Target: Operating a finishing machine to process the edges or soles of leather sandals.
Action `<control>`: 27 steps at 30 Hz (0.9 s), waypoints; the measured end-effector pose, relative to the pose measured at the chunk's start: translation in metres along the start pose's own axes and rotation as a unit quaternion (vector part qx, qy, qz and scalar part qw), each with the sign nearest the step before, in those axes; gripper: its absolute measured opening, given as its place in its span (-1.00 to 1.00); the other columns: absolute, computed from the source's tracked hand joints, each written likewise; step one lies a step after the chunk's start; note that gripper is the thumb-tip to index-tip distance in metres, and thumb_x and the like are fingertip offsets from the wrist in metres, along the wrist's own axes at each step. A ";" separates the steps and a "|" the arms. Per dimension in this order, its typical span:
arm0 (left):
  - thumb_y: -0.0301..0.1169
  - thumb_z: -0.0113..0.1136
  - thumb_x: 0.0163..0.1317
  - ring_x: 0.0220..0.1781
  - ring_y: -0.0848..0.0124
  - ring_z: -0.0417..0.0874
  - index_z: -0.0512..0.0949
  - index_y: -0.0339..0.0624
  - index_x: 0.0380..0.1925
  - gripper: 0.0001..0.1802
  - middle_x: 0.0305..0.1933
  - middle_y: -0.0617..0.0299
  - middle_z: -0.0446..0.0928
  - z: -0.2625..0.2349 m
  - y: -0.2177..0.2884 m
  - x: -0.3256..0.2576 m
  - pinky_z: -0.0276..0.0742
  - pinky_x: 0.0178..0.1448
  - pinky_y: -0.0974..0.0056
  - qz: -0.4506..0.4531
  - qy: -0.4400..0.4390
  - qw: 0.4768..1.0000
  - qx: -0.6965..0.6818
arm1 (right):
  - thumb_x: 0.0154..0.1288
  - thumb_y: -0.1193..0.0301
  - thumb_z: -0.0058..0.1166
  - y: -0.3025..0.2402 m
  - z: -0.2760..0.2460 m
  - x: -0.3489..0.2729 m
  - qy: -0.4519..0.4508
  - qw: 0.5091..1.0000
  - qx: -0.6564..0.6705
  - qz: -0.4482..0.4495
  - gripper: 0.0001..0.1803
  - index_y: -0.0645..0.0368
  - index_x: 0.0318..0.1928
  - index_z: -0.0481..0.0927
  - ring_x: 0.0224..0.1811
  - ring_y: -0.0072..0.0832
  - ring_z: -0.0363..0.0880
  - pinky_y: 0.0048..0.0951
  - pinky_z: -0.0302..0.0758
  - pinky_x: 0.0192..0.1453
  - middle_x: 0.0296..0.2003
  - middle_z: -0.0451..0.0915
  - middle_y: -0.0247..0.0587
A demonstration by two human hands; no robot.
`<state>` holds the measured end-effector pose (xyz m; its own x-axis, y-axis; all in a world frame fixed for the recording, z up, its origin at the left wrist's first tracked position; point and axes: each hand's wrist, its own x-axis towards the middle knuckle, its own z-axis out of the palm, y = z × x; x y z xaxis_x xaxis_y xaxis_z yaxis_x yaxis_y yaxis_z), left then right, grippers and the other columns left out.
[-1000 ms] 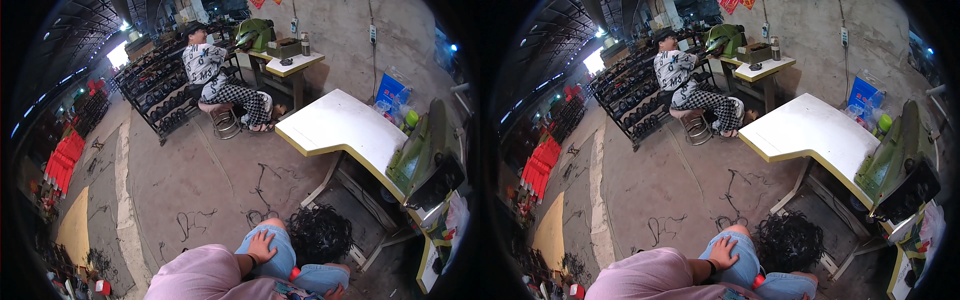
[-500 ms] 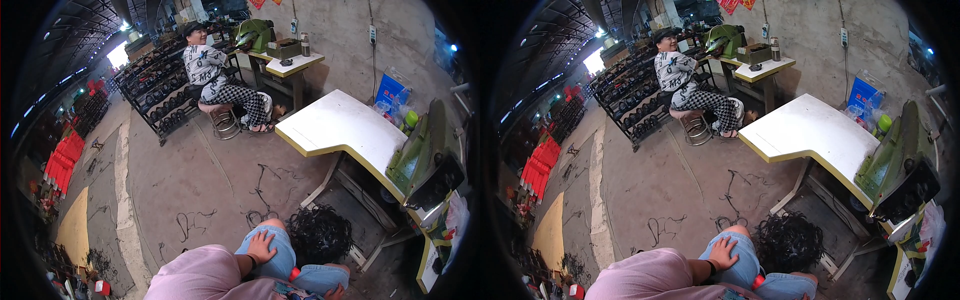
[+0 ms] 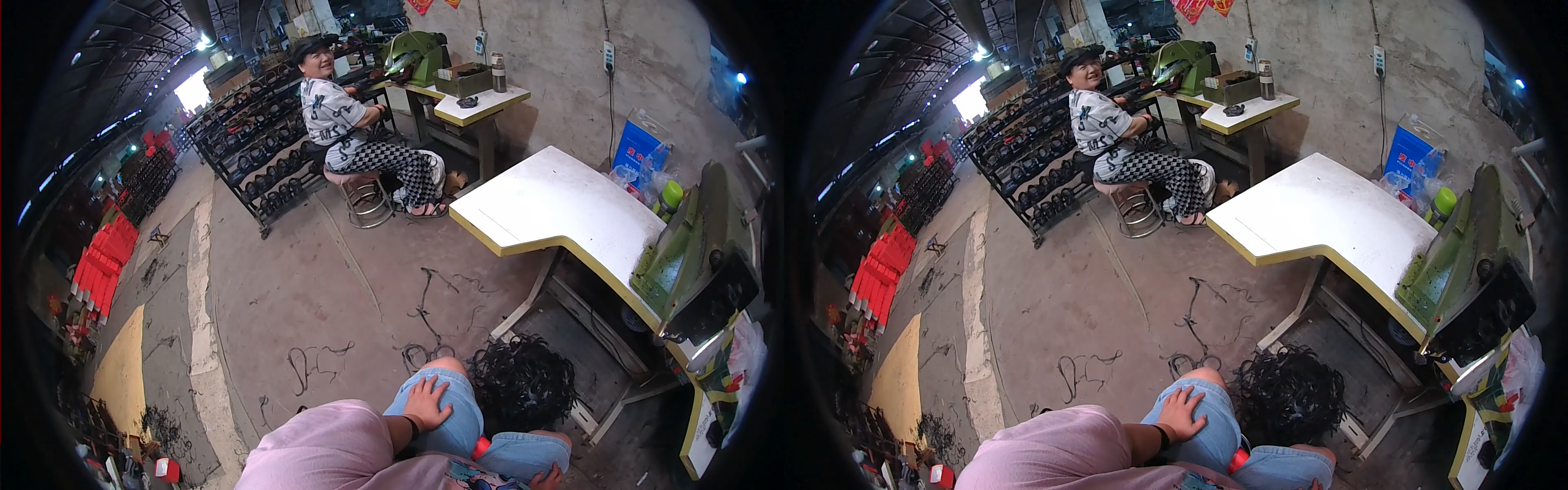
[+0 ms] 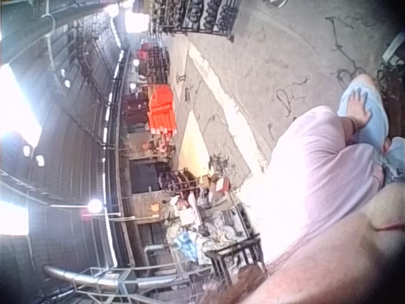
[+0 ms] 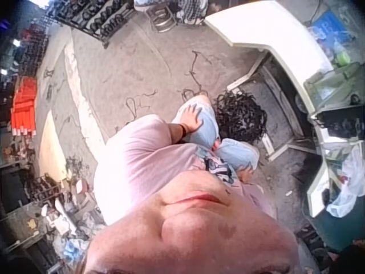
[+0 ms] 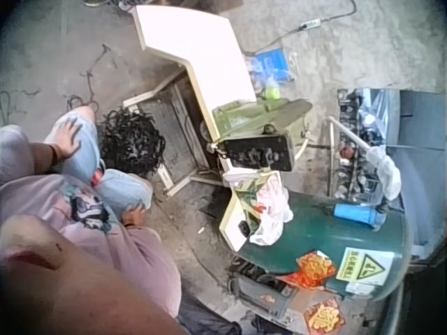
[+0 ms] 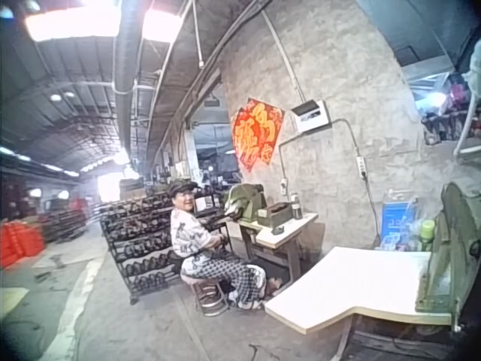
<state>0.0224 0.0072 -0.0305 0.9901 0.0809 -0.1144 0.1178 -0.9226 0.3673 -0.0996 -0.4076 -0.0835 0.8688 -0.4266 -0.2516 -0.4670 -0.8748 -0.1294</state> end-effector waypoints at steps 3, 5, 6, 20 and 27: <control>0.09 0.10 0.14 0.47 -0.20 0.19 0.40 0.07 0.32 -0.26 0.46 -0.08 0.23 0.000 0.001 0.000 0.08 0.48 -0.18 -0.001 0.002 1.000 -0.002 | 0.11 0.10 0.14 0.000 -0.002 0.000 0.002 1.000 0.004 -0.003 -0.23 -0.16 0.39 0.31 0.19 0.11 0.45 0.08 0.43 0.21 0.20 0.46 0.11; 0.09 0.10 0.14 0.47 -0.20 0.19 0.40 0.07 0.32 -0.26 0.46 -0.08 0.23 -0.001 0.002 0.000 0.08 0.48 -0.19 -0.001 0.004 1.000 -0.002 | 0.11 0.11 0.14 0.000 -0.005 -0.001 -0.003 1.000 0.007 -0.006 -0.23 -0.14 0.38 0.32 0.19 0.11 0.45 0.08 0.43 0.21 0.20 0.45 0.11; 0.09 0.10 0.14 0.47 -0.20 0.19 0.40 0.07 0.32 -0.26 0.46 -0.08 0.23 -0.001 0.002 0.000 0.08 0.48 -0.19 0.000 0.005 1.000 -0.001 | 0.11 0.11 0.14 -0.001 -0.007 -0.002 -0.004 1.000 0.008 -0.011 -0.24 -0.13 0.38 0.32 0.19 0.11 0.45 0.08 0.43 0.21 0.20 0.45 0.11; 0.08 0.11 0.15 0.46 -0.20 0.20 0.41 0.07 0.32 -0.27 0.46 -0.07 0.23 -0.001 0.001 -0.002 0.09 0.48 -0.18 0.003 0.007 1.000 0.002 | 0.14 0.09 0.15 -0.004 -0.010 -0.004 -0.014 1.000 -0.001 0.000 -0.23 -0.22 0.41 0.29 0.20 0.09 0.46 0.08 0.44 0.20 0.21 0.45 0.08; 0.09 0.11 0.14 0.47 -0.20 0.19 0.41 0.08 0.32 -0.26 0.46 -0.07 0.23 0.009 -0.004 -0.001 0.08 0.49 -0.18 -0.002 0.005 1.000 -0.004 | 0.20 0.11 0.18 0.001 0.002 0.006 0.001 0.999 -0.034 -0.004 -0.28 -0.18 0.38 0.32 0.13 0.03 0.52 -0.01 0.50 0.16 0.16 0.50 0.06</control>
<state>0.0202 0.0076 -0.0398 0.9903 0.0884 -0.1070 0.1225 -0.9191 0.3746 -0.0951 -0.4104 -0.0872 0.8724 -0.4205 -0.2492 -0.4486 -0.8913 -0.0664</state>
